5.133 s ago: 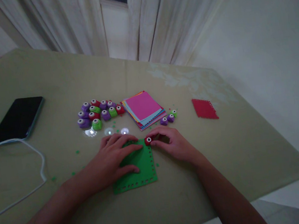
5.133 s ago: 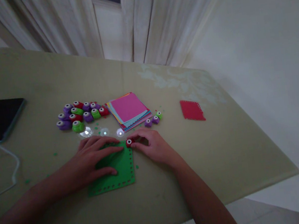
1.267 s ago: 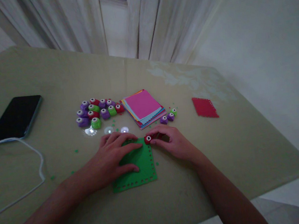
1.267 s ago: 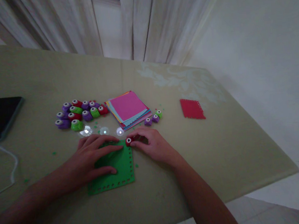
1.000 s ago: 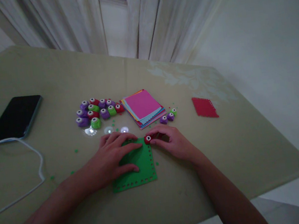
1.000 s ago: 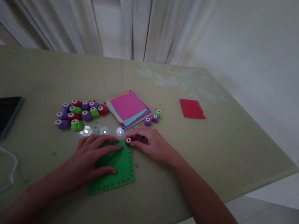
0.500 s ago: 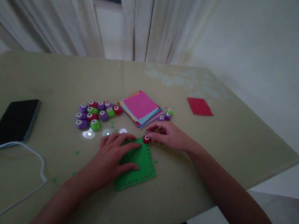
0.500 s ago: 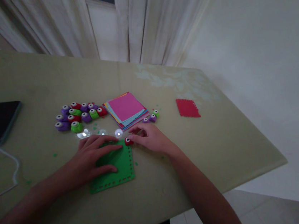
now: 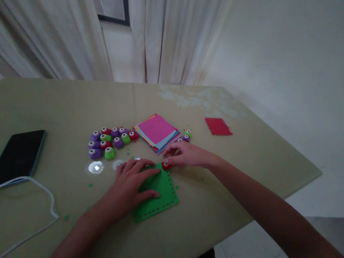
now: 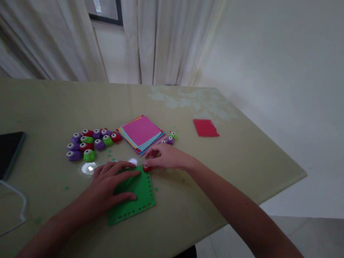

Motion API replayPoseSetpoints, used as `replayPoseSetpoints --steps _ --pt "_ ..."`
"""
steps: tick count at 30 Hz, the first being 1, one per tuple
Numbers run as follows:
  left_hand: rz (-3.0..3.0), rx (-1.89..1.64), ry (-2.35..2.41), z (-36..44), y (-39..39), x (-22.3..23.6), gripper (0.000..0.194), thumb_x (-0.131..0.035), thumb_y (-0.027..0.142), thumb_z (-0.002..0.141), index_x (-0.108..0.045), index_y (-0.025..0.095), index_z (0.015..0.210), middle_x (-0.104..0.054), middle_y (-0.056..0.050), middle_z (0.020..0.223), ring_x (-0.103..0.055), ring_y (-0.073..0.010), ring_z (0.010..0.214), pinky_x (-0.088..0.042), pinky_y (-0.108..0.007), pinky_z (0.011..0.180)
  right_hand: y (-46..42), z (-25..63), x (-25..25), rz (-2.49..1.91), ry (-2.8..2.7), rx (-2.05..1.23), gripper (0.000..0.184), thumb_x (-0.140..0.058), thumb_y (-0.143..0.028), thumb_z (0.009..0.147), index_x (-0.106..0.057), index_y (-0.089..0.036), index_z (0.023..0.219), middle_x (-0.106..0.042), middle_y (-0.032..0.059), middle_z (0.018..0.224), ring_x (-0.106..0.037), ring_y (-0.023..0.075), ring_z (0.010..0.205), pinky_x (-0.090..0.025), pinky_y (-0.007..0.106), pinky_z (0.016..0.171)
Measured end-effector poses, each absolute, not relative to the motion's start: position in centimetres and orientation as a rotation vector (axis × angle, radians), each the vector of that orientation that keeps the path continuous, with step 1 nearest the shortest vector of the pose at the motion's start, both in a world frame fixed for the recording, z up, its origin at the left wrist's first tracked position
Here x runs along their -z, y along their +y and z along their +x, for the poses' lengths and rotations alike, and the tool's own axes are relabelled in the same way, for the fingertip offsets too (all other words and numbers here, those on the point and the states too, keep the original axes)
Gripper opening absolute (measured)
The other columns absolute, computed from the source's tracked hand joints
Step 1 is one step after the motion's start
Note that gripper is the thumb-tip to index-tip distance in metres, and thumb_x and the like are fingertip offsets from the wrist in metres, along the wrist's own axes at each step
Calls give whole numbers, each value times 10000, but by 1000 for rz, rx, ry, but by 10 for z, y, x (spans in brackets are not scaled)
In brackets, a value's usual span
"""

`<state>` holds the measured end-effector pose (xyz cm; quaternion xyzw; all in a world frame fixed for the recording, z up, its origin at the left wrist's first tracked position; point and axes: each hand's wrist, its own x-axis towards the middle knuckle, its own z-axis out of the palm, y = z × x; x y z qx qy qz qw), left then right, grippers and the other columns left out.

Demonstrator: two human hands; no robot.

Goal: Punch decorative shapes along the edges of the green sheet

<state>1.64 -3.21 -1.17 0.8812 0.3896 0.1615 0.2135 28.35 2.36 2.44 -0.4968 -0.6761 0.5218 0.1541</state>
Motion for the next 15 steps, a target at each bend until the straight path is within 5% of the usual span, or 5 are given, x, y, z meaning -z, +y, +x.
replayPoseSetpoints --steps 15 --pt "2430 -445 1081 19 -30 16 557 -791 496 880 -643 406 1410 -610 -29 1455 -509 -357 1298 -317 -559 1095 24 281 -23 -1498 -1867 -1483 228 -825 -312 833 -732 -168 984 -728 46 879 -663 158 755 -532 242 604"
